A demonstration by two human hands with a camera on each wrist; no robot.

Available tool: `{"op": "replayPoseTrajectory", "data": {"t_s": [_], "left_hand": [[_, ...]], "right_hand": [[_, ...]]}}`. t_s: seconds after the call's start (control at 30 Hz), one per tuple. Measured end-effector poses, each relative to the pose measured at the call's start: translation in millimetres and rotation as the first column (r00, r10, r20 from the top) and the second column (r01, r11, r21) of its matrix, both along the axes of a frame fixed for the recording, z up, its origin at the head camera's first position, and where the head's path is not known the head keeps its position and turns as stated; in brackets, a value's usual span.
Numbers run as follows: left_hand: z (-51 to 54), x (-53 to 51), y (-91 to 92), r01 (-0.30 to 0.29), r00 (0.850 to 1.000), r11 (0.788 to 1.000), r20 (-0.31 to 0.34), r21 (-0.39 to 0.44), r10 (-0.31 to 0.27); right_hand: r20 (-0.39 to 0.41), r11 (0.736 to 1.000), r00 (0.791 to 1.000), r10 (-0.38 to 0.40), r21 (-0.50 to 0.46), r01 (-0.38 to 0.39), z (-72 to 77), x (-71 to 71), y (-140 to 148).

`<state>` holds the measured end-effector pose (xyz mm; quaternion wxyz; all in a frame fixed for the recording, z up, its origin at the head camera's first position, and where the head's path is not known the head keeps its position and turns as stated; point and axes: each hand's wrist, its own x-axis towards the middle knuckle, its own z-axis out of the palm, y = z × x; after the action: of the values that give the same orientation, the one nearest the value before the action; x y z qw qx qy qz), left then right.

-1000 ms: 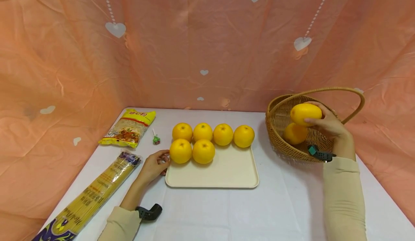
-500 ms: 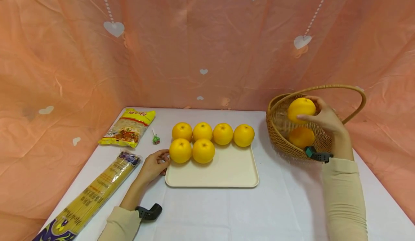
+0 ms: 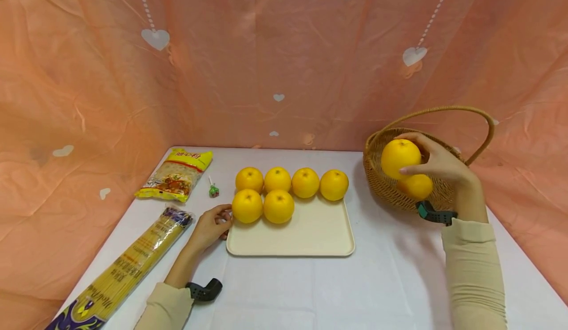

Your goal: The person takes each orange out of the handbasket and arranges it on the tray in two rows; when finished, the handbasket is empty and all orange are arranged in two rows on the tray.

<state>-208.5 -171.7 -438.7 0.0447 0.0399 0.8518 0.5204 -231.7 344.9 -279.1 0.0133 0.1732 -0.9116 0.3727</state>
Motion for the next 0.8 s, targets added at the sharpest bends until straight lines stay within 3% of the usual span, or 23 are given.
{"op": "replayPoseTrajectory", "data": {"t_s": [0.13,0.27,0.37,0.63,0.8], "left_hand": [[-0.5,-0.1,-0.3,0.000,1.000,1.000,-0.001,0.001,0.000],[-0.7,-0.2,0.0,-0.002,1.000,1.000,0.006,0.007,0.002],[-0.2,-0.1,0.3,-0.003,1.000,1.000,0.008,0.006,0.003],[-1.5,-0.9,-0.1,-0.006,1.000,1.000,0.006,0.009,0.006],[-2.0,-0.7,-1.1,0.003,1.000,1.000,-0.004,0.022,-0.003]], "right_hand": [[-0.009,0.994,0.996,0.088,-0.071,-0.089,3.8,3.8,-12.6],[0.005,0.981,0.994,0.105,-0.163,-0.103,-0.4,8.9,-31.0],[0.001,0.968,0.995,0.103,-0.230,-0.100,-9.2,11.6,-47.6],[-0.094,0.912,0.979,0.182,-0.357,-0.203,-42.2,7.5,-91.2],[-0.134,0.915,0.975,0.177,-0.343,-0.213,-46.8,16.1,-122.6]]}}
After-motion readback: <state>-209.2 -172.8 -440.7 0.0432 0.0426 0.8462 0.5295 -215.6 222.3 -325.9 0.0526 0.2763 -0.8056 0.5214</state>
